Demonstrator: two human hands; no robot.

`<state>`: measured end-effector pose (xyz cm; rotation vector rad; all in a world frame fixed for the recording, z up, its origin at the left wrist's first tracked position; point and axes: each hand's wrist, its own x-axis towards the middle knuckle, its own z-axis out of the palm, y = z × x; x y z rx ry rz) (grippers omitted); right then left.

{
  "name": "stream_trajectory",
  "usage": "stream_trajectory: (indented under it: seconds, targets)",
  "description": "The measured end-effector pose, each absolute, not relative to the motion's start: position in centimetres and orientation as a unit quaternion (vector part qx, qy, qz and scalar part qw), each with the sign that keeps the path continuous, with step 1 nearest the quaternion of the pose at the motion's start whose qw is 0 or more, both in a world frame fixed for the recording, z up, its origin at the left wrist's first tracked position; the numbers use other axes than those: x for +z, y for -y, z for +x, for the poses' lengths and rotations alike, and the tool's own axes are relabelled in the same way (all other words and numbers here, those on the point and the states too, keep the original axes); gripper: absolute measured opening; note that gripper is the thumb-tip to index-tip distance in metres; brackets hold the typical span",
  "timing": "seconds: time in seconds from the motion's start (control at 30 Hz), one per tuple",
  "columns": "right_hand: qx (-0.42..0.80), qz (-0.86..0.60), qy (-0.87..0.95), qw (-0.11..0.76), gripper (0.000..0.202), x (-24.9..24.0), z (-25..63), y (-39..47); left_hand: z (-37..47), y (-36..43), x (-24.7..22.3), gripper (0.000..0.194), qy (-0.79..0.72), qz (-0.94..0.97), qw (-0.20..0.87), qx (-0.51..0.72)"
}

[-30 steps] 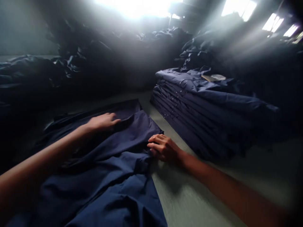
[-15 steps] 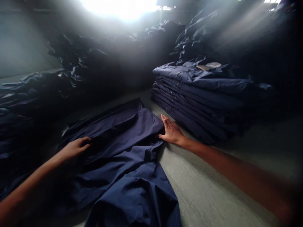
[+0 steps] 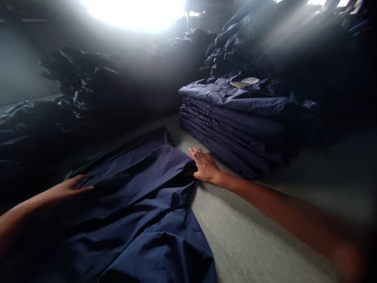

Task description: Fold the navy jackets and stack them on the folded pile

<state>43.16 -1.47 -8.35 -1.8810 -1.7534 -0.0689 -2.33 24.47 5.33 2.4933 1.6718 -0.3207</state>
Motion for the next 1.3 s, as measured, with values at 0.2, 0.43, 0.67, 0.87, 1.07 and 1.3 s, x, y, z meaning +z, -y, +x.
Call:
stream_trajectory:
  seconds: [0.2,0.43,0.67,0.87,1.07,1.3]
  targets:
    - [-0.077,-0.571,0.776,0.257,0.058,-7.0,42.8,2.6,13.3,-23.5,2.1,0.077,-0.375,0.925,0.059,-0.007]
    - [-0.091,-0.606,0.76,0.217,0.049,-6.8,42.6,2.8,27.8,-22.0,-1.8,0.064,-0.328,0.937,0.117,-0.016]
    - [-0.113,-0.615,0.754,0.202,0.062,-6.0,42.4,3.1,28.0,-20.1,-4.7,0.071,-0.338,0.94,0.03,0.039]
    - [-0.074,-0.566,0.792,0.216,0.065,-7.0,43.1,2.4,28.5,-18.6,-4.7,0.063,-0.292,0.952,0.034,0.083]
    - [0.007,-0.575,0.797,0.185,0.058,-8.3,43.6,1.4,29.3,-18.3,-6.4,0.059,-0.294,0.948,0.107,0.066]
    - [0.069,-0.561,0.804,0.184,0.062,-8.4,44.7,1.7,27.3,-15.0,-4.0,0.04,-0.324,0.904,0.085,0.264]
